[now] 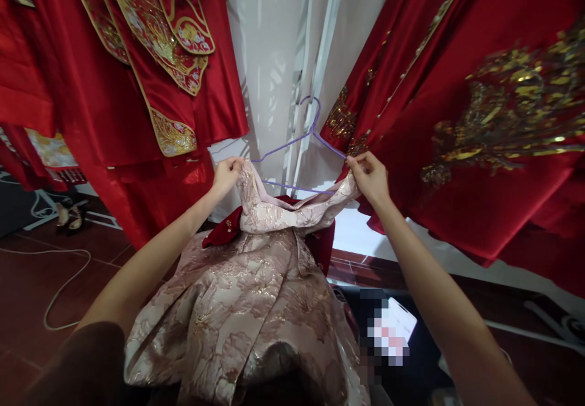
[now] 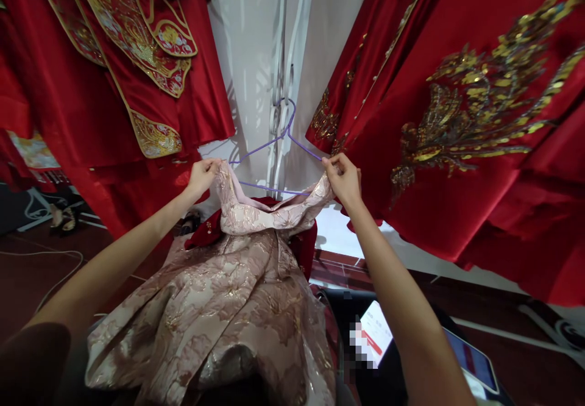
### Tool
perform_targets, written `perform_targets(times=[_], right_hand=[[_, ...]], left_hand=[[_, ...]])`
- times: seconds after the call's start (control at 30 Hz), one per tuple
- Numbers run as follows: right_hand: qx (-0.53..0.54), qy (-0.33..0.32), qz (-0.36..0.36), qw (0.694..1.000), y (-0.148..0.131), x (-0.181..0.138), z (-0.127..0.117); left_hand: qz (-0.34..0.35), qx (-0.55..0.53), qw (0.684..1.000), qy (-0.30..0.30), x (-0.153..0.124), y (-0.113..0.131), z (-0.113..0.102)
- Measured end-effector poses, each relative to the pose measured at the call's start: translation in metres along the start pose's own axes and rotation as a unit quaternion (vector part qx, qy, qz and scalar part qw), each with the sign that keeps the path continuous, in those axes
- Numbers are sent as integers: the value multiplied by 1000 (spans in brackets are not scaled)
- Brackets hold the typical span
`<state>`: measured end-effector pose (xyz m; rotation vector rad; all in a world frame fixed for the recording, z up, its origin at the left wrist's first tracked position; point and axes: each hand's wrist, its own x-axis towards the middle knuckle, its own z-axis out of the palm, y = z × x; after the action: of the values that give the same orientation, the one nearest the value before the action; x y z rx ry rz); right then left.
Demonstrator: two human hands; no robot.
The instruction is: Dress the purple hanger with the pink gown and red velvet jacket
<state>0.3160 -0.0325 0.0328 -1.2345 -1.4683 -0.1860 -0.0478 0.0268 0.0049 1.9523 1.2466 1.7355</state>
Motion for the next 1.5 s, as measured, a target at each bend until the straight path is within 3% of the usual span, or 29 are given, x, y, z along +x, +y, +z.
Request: perform_targets(times=[0.13,0.27,0.4,0.57,0.67,0.8,1.0,1.2,1.3,1.5], right_hand=[[16,-3,6,1000,-2,-1,-2],[44,-12,2,999,-8,-2,-5],[89,-12,-7,996,-8,-1,-3],[106,-8,-4,994,-2,1,2],[84,0,-4,996,1,1,2],[47,7,-3,999,4,1,1],[64,-10,7,998,4,1,1],[93,-11,18,995,3,1,3],[107,-23,24,994,5,1,4],[163,-42,41,985,9,1,6]], left_hand=[[-12,14,1000,21,2,1,3],[-107,-3,991,79,0,-25,-5],[-216,-41,971,93,-5,-52,-10],[-248,-65,962,96,-10,-66,-6],[-224,-76,967,94,-11,-64,-6],[-125,-73,985,89,-10,-53,-12],[-10,24,999,42,-5,-33,-27],[-53,134,989,37,-2,-27,-29],[-39,91,995,13,1,-24,-25],[93,-1,995,-41,10,8,-14]])
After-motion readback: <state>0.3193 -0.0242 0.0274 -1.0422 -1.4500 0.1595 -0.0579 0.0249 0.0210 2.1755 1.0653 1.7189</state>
